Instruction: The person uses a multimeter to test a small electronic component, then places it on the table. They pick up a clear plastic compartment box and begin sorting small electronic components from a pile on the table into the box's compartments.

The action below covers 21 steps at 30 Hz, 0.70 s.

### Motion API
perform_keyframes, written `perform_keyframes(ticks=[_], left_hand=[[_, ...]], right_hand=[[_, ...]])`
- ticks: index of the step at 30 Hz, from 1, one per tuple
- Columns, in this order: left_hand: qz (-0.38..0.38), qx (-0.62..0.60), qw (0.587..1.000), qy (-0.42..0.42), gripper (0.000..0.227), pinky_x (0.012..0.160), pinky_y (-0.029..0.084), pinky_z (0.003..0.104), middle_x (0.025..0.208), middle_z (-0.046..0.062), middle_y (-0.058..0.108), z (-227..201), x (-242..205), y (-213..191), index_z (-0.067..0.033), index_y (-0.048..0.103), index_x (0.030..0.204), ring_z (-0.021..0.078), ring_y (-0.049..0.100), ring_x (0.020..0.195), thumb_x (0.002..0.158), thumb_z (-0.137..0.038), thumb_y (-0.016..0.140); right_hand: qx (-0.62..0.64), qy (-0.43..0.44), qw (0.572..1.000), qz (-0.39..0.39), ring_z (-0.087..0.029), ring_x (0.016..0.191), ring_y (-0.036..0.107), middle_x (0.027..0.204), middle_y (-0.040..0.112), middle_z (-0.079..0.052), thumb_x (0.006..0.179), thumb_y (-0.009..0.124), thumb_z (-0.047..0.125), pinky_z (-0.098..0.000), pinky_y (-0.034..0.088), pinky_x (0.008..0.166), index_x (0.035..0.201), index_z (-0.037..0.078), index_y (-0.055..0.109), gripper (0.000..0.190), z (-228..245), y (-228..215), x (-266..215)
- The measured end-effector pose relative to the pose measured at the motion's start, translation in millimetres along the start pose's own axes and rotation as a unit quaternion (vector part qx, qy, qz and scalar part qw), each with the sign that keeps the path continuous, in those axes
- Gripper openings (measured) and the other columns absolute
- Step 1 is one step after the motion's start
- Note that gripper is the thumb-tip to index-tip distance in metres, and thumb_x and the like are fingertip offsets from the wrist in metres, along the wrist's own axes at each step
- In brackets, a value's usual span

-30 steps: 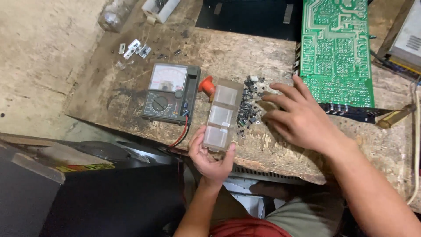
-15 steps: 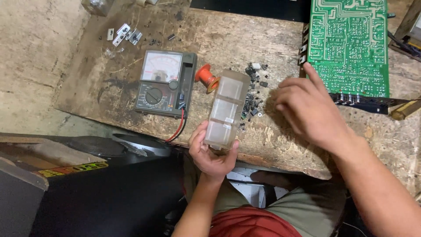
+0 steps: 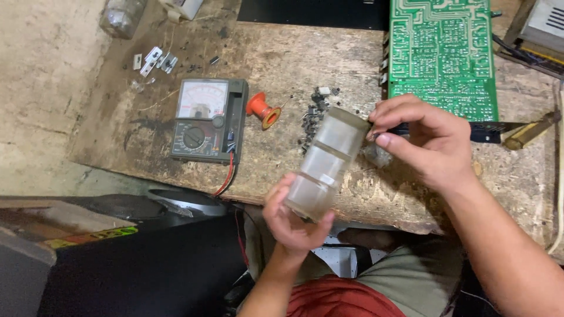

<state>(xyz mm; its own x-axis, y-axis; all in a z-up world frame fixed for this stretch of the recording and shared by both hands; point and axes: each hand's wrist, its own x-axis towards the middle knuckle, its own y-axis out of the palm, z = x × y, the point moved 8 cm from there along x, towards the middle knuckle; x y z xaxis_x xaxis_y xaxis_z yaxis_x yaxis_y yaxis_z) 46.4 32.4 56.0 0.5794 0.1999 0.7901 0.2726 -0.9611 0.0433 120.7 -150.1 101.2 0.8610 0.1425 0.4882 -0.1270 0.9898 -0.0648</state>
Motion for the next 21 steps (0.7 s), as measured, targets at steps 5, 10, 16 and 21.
perform_keyframes(ticks=[5,10,16,21], left_hand=[[0.008,-0.052,0.998,-0.04,0.056,0.089,0.044,0.034,0.106,0.014,0.043,7,-12,8,-0.0038,0.032,0.113,0.0233,0.047,0.102,0.072,-0.024,0.065],[0.033,-0.038,0.997,-0.051,0.058,0.092,0.042,0.035,0.109,0.015,0.042,11,-15,6,-0.0043,0.032,0.114,0.0231,0.047,0.103,0.072,-0.026,0.065],[0.03,-0.047,0.998,-0.038,0.057,0.089,0.046,0.033,0.11,0.015,0.042,11,-14,9,-0.0058,0.031,0.116,0.0218,0.046,0.105,0.073,-0.024,0.064],[0.042,-0.046,0.997,-0.038,0.056,0.089,0.044,0.032,0.109,0.014,0.042,11,-14,9,-0.007,0.032,0.115,0.0202,0.045,0.104,0.073,-0.025,0.065]], right_hand=[[-0.013,0.012,1.0,-0.004,-0.017,0.081,0.058,0.092,0.055,-0.013,0.071,0.06,0.001,-0.0257,0.05,0.081,0.097,-0.001,0.048,0.028,0,-4,2],[-0.018,0.034,0.999,-0.005,-0.02,0.075,0.059,0.101,0.051,-0.019,0.07,0.06,-0.002,-0.0247,0.053,0.074,0.096,-0.004,0.048,0.029,-4,-5,-1],[-0.051,-0.009,0.999,0.016,-0.02,0.09,0.054,0.085,0.059,-0.005,0.069,0.064,0.005,-0.0385,0.04,0.099,0.083,0.007,0.057,0.015,1,0,-1],[-0.059,-0.017,0.998,0.02,-0.02,0.089,0.054,0.083,0.059,-0.005,0.069,0.064,0.005,-0.0415,0.039,0.101,0.08,0.006,0.056,0.014,3,1,-1]])
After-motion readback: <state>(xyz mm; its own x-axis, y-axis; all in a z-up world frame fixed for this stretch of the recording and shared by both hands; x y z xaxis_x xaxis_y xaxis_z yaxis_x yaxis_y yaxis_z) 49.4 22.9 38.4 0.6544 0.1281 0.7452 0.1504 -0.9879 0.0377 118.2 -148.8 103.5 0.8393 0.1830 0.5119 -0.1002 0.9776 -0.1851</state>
